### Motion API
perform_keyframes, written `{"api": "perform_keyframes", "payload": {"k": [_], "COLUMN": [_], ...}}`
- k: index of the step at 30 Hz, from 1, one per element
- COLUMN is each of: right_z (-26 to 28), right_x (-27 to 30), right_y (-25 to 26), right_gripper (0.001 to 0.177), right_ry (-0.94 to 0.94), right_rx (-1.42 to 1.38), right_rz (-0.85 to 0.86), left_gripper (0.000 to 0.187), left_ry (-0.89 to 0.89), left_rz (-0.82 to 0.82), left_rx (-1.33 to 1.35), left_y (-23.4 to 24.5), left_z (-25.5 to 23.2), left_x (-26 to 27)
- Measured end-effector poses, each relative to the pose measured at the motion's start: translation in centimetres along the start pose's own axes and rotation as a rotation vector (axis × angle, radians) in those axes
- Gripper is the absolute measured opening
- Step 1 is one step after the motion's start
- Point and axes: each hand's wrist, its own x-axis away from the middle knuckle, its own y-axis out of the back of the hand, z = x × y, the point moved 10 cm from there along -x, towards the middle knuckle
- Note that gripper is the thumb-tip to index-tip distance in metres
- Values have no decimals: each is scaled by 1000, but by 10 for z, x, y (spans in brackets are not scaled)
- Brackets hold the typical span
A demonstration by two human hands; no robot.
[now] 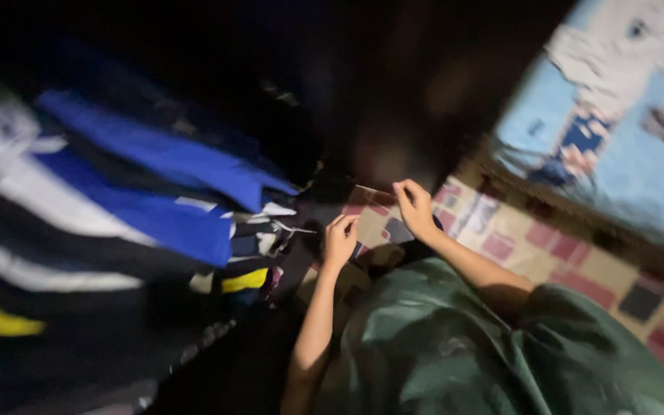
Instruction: The person takes several t-shirts from a pile on the bed, places each on a hanger, and hangs them in a closet. The garments handled include a blue t-shirt, a black t-shirt, and a grey t-shirt.
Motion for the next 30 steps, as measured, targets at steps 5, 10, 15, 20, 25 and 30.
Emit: {"api": "perform_keyframes", "payload": {"k": [5, 10, 15, 20, 25, 30], "right_z": [-37, -47, -89, -127, -153, -163], "right_x": [19, 22, 24, 26, 33, 43], "right_y": [53, 123, 213, 332, 449, 530], "right_gripper": [33, 35, 38, 40, 42, 44], "right_ry": [-127, -79, -205, -213, -302, -306], "right_rx": [-9, -38, -39, -46, -81, -146], "right_rz": [-67, -199, -266, -369, -504, -595], "left_gripper": [15, 16, 17, 17, 20, 19], "left_ry": [-72, 26, 66, 45, 118, 91], "left_rz": [211, 368, 534, 593, 607, 577], "left_rx": [-11, 3, 56, 127, 208, 371], "left_y": [-61, -120, -211, -312, -408, -476], "left_z": [-10, -12, -44, -92, -117, -141], "left_x": [8, 10, 6, -5, -24, -41]}}
